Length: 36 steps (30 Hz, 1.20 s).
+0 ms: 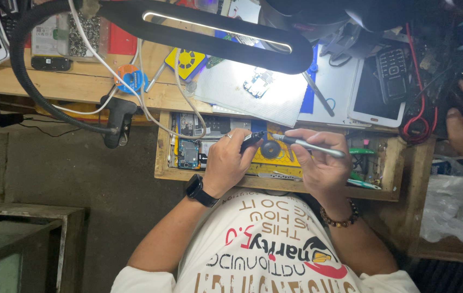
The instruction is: The person works on a small electronic component under a microscope, using a soldering iron to apply heat and a UV light to cure or inspect the area. They handle the component with tweezers and occasionally reach for other tools on the cluttered workbench.
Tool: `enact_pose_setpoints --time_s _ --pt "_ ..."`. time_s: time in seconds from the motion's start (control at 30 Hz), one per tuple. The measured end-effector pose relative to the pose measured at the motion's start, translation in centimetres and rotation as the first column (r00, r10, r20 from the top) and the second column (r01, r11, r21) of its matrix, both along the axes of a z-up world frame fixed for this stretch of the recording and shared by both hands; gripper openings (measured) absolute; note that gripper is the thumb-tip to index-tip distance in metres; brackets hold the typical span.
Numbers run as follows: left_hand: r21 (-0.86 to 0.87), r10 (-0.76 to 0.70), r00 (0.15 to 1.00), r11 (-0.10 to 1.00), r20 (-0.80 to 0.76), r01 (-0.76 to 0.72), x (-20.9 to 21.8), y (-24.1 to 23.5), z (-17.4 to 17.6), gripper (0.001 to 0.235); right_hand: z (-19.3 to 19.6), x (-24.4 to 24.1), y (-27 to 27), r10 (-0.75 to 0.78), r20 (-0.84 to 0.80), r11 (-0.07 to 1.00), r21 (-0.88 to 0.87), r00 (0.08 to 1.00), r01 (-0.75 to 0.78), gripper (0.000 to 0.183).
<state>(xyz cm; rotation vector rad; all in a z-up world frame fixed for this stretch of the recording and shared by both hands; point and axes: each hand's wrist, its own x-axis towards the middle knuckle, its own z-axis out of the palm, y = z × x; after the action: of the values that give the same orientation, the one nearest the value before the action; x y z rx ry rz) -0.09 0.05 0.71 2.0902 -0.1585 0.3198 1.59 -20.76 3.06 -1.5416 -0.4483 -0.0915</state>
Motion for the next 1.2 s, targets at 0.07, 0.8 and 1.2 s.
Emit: enact_pose_setpoints --time_s 0.07,0.8,1.2 --pt "-0.004 0.003 1.0 1.0 0.002 -0.003 0.0 0.1 0.1 0.016 -0.1 0.0 -0.2 -0.036 0.001 0.999 -0.019 0.999 0.036 0.027" --pt "0.308 0.05 0.955 0.94 0.293 -0.144 7.1 -0.1 3.5 0.015 -1.1 7.7 0.4 -0.284 0.017 0.957 -0.057 0.959 0.284 0.013" --pt "0.396 0.058 0.951 0.9 0.303 -0.181 7.9 0.4 3.2 0.027 -1.9 9.5 2.5 -0.228 0.097 0.925 -0.289 0.969 0.247 0.014"
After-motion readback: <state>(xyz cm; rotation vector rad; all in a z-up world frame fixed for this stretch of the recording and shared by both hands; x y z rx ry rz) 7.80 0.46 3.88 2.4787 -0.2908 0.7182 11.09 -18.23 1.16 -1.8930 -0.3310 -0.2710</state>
